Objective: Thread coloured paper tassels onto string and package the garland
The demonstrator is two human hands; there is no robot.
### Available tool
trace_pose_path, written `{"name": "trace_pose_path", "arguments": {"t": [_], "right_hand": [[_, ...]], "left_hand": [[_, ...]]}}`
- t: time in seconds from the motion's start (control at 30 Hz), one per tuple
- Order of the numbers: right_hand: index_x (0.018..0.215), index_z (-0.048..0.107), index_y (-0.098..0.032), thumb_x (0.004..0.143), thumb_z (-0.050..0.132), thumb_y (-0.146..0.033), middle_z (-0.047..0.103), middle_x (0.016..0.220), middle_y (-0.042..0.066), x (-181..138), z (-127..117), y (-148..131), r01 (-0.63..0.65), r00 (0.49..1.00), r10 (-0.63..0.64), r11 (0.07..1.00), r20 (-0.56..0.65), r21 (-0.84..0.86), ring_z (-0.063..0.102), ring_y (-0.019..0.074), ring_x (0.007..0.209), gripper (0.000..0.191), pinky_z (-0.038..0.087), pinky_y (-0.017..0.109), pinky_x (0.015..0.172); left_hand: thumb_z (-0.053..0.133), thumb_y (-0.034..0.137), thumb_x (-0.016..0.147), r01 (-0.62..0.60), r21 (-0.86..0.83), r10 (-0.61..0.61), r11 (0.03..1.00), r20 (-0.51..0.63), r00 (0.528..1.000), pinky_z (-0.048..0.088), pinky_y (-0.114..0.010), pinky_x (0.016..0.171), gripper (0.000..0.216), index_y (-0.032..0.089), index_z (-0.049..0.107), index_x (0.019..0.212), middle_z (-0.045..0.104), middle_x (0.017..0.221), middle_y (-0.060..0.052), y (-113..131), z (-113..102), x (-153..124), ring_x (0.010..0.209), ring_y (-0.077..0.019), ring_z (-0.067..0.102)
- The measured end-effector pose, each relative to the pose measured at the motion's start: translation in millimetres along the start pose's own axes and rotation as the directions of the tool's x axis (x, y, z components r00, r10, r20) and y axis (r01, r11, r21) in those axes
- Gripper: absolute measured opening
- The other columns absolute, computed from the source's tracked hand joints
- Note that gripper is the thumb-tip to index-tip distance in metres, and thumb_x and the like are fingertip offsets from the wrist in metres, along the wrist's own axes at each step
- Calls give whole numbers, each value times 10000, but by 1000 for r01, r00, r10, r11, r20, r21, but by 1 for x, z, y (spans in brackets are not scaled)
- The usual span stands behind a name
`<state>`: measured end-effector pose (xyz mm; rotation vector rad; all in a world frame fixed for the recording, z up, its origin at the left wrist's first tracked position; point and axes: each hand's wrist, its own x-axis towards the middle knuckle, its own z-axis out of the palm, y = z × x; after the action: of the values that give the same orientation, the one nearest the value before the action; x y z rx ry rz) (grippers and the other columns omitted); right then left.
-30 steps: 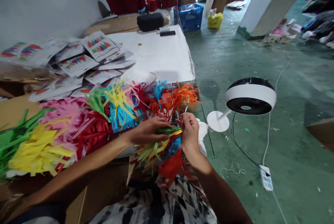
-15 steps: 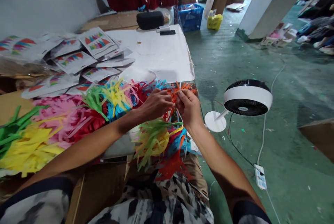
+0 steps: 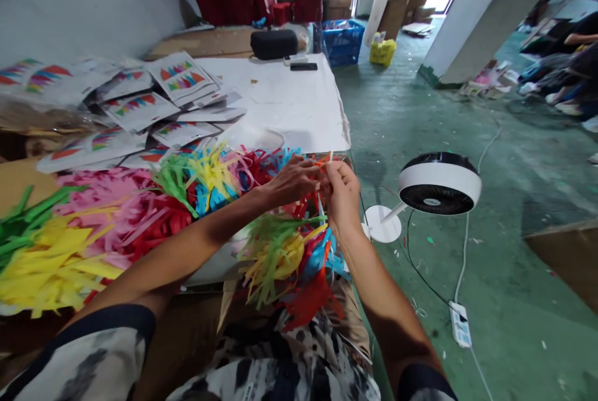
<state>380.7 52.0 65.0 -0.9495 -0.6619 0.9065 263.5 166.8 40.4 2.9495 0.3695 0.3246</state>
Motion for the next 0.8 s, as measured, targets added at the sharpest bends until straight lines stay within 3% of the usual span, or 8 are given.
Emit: {"name": "trace_pose_path", "arguments": {"t": [0.17,0.27,0.37,0.47,0.57,0.67,0.8], "right_hand": [[784,630,-232,753,839,-468,399,584,-100,-8,-5,8,9,994,1,996,-110,91,333,80,510,317,440,235,539],[783,630,-224,764,855,-445,397,593,-102,-12,-5,8,44,992,-29,992,-120,121,336,75,516,316,434,224,546],[784,629,-220,777,859,-441,397,606,-100,-15,-8,10,58,990,-45,993,-132,102,357,80,535,320,413,220,547],[861,663,-230,808,827,-489,476,660,-79,-18,-9,14,70,987,-70,998,-143,-10,415,98,564,312,397,235,546],[1059,722,-253,873,767,-514,514,713,-59,-21,-4,17,113,990,-128,972,-63,-206,423,120,594,323,356,255,546],[1197,723,-257,938,691,-529,488,724,-47,-23,5,17,211,977,-210,902,44,-376,390,137,628,377,321,274,571],[939,711,-219,932,680,-594,391,675,-48,-25,14,18,233,972,-203,858,114,-457,316,134,624,376,264,284,570]], "left_hand": [[580,157,977,-52,-66,56,997,61,997,370,-559,1148,255,250,750,812,703,988,-91,7,2,2,1176,-300,601],[644,114,922,-19,-226,11,974,-36,999,350,-554,1196,232,256,760,779,707,1017,-77,4,1,5,1180,-284,600],[768,161,862,35,-413,-131,910,-206,970,375,-530,1196,112,266,806,859,704,1099,-65,-9,-7,3,1163,-267,600],[777,239,885,93,-596,-339,798,-316,886,497,-437,1077,127,237,823,1003,687,1150,-79,-21,-22,-3,1123,-221,621],[753,292,905,70,-783,-475,618,-301,827,541,-354,970,190,217,830,1062,690,1174,-80,-20,-34,-11,1100,-186,639],[841,323,816,-25,-930,-540,366,-234,808,524,-333,972,171,245,862,967,716,1106,-48,-7,-39,-21,1060,-176,650],[899,319,767,-89,-974,-540,208,-190,820,518,-317,994,139,282,874,898,758,1041,-26,13,-35,-31,1046,-175,681]]}}
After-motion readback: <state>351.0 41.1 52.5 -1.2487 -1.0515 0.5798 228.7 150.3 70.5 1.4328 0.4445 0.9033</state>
